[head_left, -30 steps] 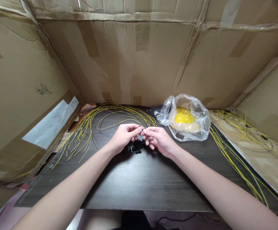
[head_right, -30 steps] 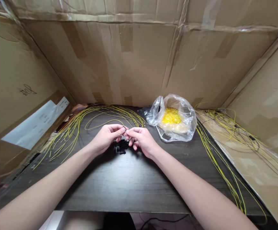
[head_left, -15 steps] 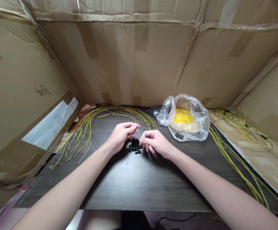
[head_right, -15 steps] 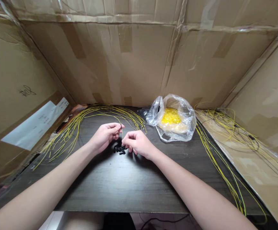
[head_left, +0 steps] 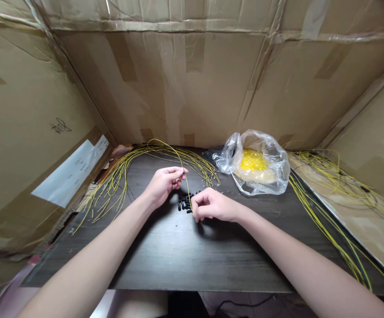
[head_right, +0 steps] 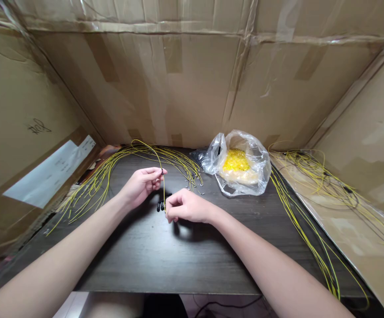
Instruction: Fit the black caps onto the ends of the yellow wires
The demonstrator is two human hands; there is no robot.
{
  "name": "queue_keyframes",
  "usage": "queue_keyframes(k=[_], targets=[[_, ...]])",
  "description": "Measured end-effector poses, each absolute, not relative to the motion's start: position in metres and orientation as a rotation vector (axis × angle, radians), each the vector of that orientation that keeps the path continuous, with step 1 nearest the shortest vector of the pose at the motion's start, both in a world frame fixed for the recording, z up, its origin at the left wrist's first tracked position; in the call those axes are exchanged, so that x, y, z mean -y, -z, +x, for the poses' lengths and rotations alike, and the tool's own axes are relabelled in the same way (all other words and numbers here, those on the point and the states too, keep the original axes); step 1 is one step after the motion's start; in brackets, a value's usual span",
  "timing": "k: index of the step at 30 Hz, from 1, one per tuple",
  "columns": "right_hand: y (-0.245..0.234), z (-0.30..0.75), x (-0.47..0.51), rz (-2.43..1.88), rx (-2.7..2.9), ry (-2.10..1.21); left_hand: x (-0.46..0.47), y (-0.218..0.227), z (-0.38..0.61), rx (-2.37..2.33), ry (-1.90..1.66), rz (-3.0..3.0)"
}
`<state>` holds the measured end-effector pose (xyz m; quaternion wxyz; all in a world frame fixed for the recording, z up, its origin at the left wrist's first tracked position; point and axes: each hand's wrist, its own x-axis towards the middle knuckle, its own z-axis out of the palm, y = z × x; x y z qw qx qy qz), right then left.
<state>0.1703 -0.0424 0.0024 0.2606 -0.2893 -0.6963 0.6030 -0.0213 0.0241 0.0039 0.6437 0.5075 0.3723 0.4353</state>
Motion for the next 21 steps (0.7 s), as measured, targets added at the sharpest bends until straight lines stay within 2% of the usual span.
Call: queue_keyframes(k=[7, 12, 21], targets=[[-0.01, 0.175, 0.04, -0.878, 1.62, -1.554, -0.018, -0.012, -0.024, -0.751, -0.881, 1.241], [-0.005, 0.172, 0.038, -0.883, 1.316, -1.63, -0.012, -0.014, -0.022, -0.716, -0.81, 1.366], [-0.003, 0.17, 0.038, -0.875, 1.159, -1.705, -0.01, -0.017, -0.023, -0.722, -0.793, 1.555]])
